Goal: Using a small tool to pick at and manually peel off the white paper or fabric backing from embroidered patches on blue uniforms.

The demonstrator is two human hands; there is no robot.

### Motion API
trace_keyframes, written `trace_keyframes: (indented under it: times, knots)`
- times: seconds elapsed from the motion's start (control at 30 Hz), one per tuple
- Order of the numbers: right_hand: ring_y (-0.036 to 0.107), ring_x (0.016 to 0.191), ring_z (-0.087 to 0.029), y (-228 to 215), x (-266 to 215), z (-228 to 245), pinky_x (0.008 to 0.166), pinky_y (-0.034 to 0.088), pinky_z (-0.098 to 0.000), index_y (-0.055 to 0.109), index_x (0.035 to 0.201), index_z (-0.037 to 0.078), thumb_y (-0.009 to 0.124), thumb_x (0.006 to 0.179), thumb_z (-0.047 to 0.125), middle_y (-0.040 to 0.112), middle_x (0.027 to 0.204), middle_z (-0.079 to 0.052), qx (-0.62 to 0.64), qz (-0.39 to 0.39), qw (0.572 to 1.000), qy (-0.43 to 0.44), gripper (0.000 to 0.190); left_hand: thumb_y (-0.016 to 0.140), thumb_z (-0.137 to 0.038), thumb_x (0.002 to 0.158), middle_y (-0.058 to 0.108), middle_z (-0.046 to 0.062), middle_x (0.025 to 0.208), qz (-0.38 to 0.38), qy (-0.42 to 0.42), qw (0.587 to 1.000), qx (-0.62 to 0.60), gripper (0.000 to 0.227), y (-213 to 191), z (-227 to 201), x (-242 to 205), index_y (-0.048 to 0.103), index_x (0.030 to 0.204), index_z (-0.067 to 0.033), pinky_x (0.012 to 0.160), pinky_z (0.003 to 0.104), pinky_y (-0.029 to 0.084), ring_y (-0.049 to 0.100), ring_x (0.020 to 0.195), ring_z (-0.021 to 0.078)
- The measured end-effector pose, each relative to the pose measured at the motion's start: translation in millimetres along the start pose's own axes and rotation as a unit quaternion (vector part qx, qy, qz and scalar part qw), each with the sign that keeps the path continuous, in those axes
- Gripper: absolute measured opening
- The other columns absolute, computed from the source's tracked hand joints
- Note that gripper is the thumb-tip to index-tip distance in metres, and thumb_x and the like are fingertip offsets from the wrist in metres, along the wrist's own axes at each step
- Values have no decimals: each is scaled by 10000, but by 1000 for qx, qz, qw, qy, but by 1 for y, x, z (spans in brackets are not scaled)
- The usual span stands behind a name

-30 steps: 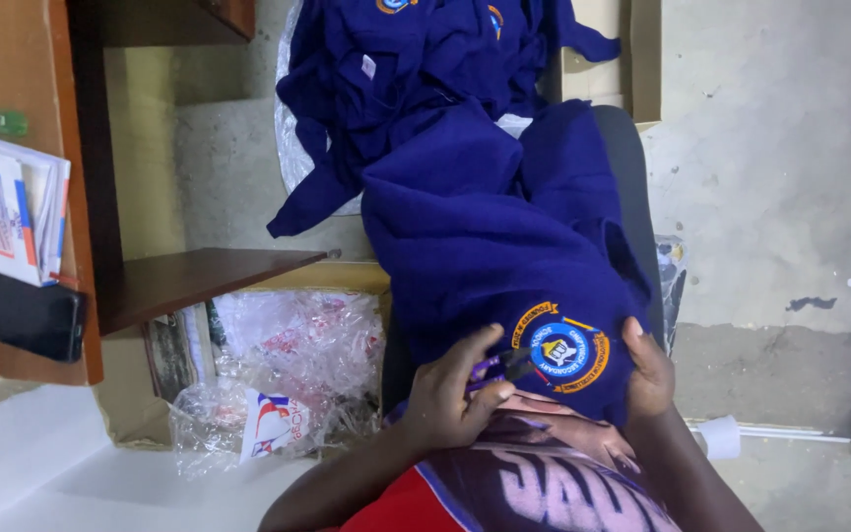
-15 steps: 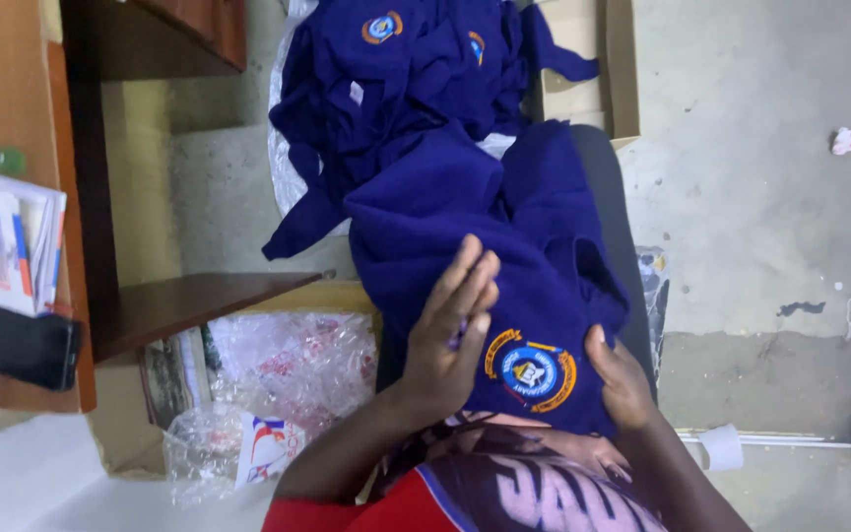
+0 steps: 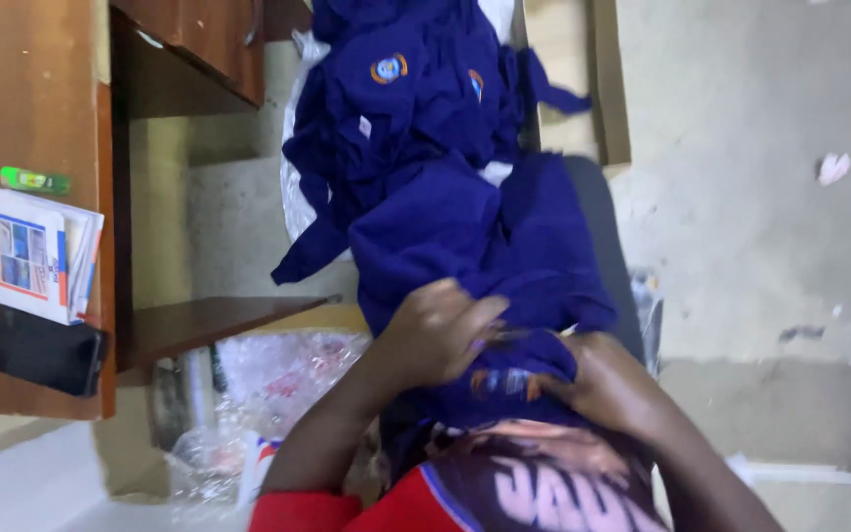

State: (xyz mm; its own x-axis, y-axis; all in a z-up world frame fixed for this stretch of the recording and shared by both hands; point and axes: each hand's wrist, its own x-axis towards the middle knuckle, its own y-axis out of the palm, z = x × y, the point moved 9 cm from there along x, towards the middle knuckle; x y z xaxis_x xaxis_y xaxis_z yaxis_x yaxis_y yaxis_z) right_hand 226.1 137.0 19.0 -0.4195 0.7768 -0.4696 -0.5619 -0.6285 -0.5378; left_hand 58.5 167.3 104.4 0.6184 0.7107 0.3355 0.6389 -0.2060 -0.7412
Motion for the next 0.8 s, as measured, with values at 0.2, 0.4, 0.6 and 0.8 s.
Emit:
trace_keyframes:
  times: [0.2, 0.4, 0.6, 0.8]
  knots:
    - [670, 918, -381, -86, -107, 53, 869, 538, -562, 581, 938, -13, 810, 974, -33, 774, 1066, -208, -264, -556, 730, -297, 233, 736, 11, 987, 575, 82, 823, -102, 193, 972, 85, 150, -33, -111, -6, 706, 1115, 83, 760, 387, 515, 509, 693, 200]
    - [623, 1050, -288, -14, -15, 25, 895, 488, -411, 661, 1201, 86, 665, 839, 146, 673, 1283, -100, -317, -282, 865, -267, 368, 638, -30, 918, 715, 143, 1007, -25, -183, 972, -143, 200, 21, 7, -25, 720, 1091, 28, 785, 405, 538, 671, 840, 292]
    - [423, 445, -179, 18, -23, -40, 484, 391, -363, 557, 507, -14, 622, 787, 134, 528, 453, -76, 205, -245, 946, -53, 323, 575, 47, 955, 571, 266, 1431, 23, -164, 962, -218, 301, 62, -13, -7, 675, 1236, 84, 1116, 438, 496, 617, 1286, 407]
    - [639, 932, -261, 55, -47, -48, 790, 520, -396, 708, 962, 137, 753, 766, 170, 710, 1065, -24, -197, -234, 923, -234, 204, 593, -9, 945, 734, 268, 940, 68, -245, 966, -46, 189, 141, 73, -27, 718, 1040, 97, 866, 492, 518, 671, 761, 411]
